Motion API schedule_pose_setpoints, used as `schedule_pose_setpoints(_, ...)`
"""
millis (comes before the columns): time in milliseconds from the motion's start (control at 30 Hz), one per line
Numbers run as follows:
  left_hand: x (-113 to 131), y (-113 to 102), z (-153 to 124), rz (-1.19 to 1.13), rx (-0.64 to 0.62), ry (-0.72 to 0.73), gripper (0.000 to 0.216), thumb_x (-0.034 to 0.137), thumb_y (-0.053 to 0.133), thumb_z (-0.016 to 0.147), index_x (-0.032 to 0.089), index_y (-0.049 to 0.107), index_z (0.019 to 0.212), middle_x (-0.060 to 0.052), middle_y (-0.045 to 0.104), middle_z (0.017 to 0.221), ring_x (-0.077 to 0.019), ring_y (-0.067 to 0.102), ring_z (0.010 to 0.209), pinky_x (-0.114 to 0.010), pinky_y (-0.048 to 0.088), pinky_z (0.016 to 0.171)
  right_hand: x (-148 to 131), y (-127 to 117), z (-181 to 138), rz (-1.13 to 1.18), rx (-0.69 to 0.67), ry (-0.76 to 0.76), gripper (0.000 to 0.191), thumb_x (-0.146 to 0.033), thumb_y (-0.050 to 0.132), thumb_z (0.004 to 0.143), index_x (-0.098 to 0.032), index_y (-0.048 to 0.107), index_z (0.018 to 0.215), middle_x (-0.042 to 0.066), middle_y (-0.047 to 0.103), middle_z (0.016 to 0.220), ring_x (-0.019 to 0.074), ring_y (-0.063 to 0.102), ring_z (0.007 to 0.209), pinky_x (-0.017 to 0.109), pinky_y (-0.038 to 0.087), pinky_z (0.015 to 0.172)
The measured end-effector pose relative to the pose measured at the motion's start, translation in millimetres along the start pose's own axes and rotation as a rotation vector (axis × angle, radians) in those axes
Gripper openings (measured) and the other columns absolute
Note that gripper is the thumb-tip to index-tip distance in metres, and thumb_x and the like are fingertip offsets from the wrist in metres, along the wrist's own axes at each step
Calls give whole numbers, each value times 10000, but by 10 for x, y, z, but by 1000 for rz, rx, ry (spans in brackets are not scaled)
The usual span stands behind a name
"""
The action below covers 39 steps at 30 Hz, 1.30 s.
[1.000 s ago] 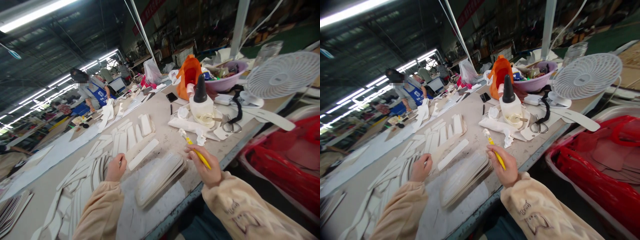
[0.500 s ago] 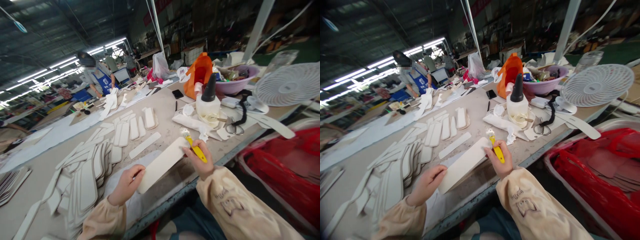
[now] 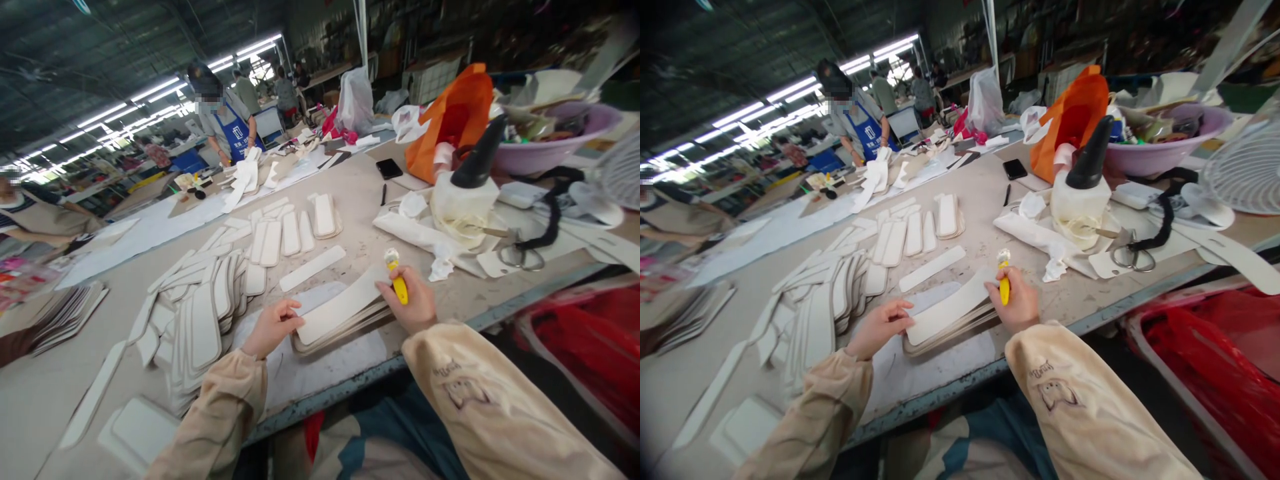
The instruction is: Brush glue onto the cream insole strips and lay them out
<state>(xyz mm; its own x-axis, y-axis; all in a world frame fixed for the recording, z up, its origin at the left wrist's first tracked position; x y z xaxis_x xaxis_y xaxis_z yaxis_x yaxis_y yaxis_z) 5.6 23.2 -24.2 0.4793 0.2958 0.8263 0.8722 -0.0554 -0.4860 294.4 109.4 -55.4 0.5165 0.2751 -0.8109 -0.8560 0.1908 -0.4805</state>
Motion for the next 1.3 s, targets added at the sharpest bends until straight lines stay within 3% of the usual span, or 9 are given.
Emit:
schedule_pose_setpoints(633, -35, -35, -28, 347, 97, 39, 274, 371, 622, 714, 192, 636, 921, 39, 631, 622, -145, 563, 581, -255, 408, 570, -9, 50, -49, -248, -141, -69, 147, -335, 564, 795, -246, 535, 909, -10, 627, 644, 203, 584, 556, 291, 369, 530)
schedule_pose_setpoints(767, -44, -35, -20, 419, 85, 53, 267, 376, 601, 743, 202, 674, 932, 31, 640, 634, -152, 577, 592, -259, 411, 576, -15, 56, -54, -308, -148, -92, 147, -312, 555, 806, -244, 534, 935, 12, 644, 718, 214, 599, 623, 298, 399, 551)
schedule_pose_setpoints(900, -44, -40, -7, 485, 90, 95, 245, 380, 599, 745, 226, 718, 893, 8, 684, 716, -171, 616, 658, -271, 443, 622, -85, 26, -64, -351, -89, -250, 118, -240, 542, 825, -227, 552, 942, 73, 663, 879, 253, 608, 848, 357, 474, 710)
schedule_pose_setpoints(1000, -61, -47, 6, 511, 85, 118, 239, 387, 595, 745, 239, 722, 884, 1, 696, 753, -182, 632, 701, -282, 466, 656, -213, 49, -136, -270, -110, -428, 103, -184, 506, 852, -218, 564, 930, 91, 666, 997, 256, 567, 1054, 399, 453, 897)
schedule_pose_setpoints(1200, -89, -58, 32, 533, 55, 109, 295, 446, 576, 754, 236, 712, 910, -9, 704, 788, -193, 638, 713, -301, 489, 662, -435, 289, -421, -247, -232, -572, 75, -257, 541, 878, -218, 584, 925, 73, 658, 1128, 284, 361, 1343, 539, 213, 1115)
schedule_pose_setpoints(1300, -79, -58, 30, 567, 54, 113, 305, 447, 562, 762, 229, 706, 919, -7, 693, 763, -192, 632, 697, -307, 489, 659, -501, 315, -501, -300, -182, -595, 70, -246, 533, 890, -217, 581, 931, 73, 638, 1194, 299, 242, 1399, 598, 123, 1120)
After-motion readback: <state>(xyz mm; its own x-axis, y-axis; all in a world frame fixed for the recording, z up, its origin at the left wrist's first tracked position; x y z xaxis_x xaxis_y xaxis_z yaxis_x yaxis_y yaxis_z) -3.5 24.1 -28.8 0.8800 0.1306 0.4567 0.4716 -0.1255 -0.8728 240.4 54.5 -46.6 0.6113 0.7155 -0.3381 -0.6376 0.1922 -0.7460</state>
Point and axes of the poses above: each hand's wrist, its own z-axis towards the middle knuckle, its own y-axis out of the palm, x = y × z, the point moved 2 cm from there along z, towards the middle knuckle
